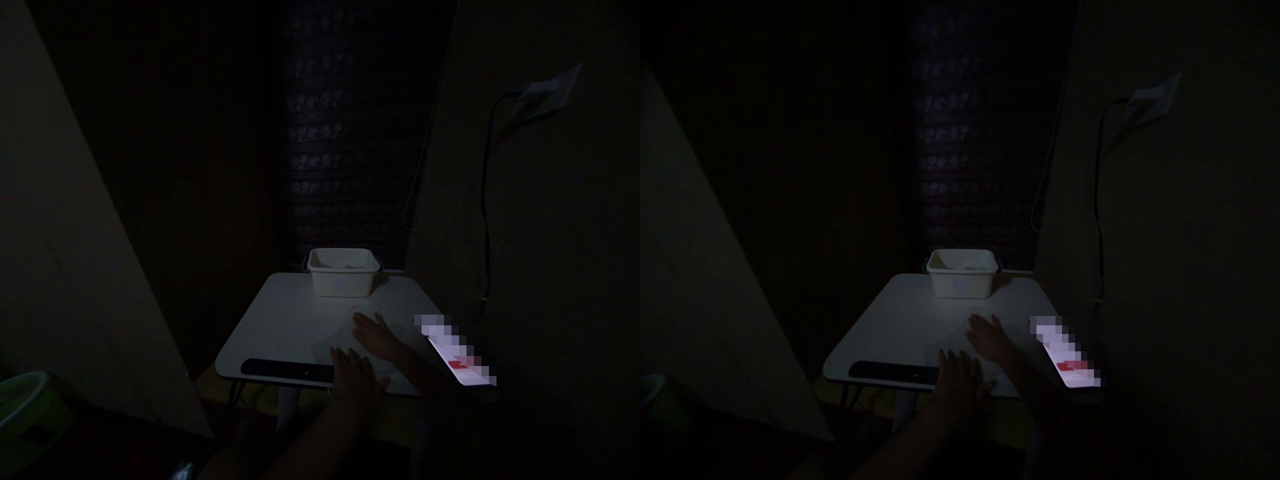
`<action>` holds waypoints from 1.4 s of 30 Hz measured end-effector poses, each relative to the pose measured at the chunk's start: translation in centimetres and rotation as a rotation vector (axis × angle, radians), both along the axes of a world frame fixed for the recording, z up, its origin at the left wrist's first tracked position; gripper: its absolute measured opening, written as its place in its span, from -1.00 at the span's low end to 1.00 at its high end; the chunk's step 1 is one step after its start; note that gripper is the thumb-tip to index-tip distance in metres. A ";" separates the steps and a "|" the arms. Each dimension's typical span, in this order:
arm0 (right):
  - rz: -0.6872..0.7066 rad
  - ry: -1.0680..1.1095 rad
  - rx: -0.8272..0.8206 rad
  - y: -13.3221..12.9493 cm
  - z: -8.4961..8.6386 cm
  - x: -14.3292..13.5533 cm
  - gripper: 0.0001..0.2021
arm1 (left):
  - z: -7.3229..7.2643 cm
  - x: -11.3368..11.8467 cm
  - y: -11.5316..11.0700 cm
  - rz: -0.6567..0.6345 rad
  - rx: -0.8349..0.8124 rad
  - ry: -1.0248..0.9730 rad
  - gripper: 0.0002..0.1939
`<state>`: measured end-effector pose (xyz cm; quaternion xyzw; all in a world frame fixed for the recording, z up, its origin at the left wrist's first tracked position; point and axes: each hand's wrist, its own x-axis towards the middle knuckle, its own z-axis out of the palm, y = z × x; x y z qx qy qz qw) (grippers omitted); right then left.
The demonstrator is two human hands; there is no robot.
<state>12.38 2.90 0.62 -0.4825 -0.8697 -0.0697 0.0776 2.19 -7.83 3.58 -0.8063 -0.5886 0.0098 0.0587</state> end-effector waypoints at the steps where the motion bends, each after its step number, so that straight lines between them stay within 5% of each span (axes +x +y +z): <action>1: -0.013 -0.001 -0.002 0.1 -0.1 0.0 -0.56 | 0.0 0.0 0.0 -0.002 -0.002 -0.003 -0.41; 14: -0.194 0.042 0.046 1.9 -0.3 -0.5 -0.58 | -0.1 -0.4 -0.3 -0.009 -0.008 -0.009 -0.43; 23: -0.114 0.047 0.103 1.1 -0.2 1.8 -0.61 | 0.3 -0.2 -0.3 0.002 0.001 -0.021 -0.42; 31: 0.106 0.044 0.020 -0.4 0.3 -0.3 -0.59 | 0.2 0.1 -0.2 0.009 -0.008 -0.002 -0.42; 42: -0.217 0.096 -0.030 2.2 0.0 -2.5 -0.57 | -0.2 -0.1 -0.2 0.004 -0.003 0.014 -0.44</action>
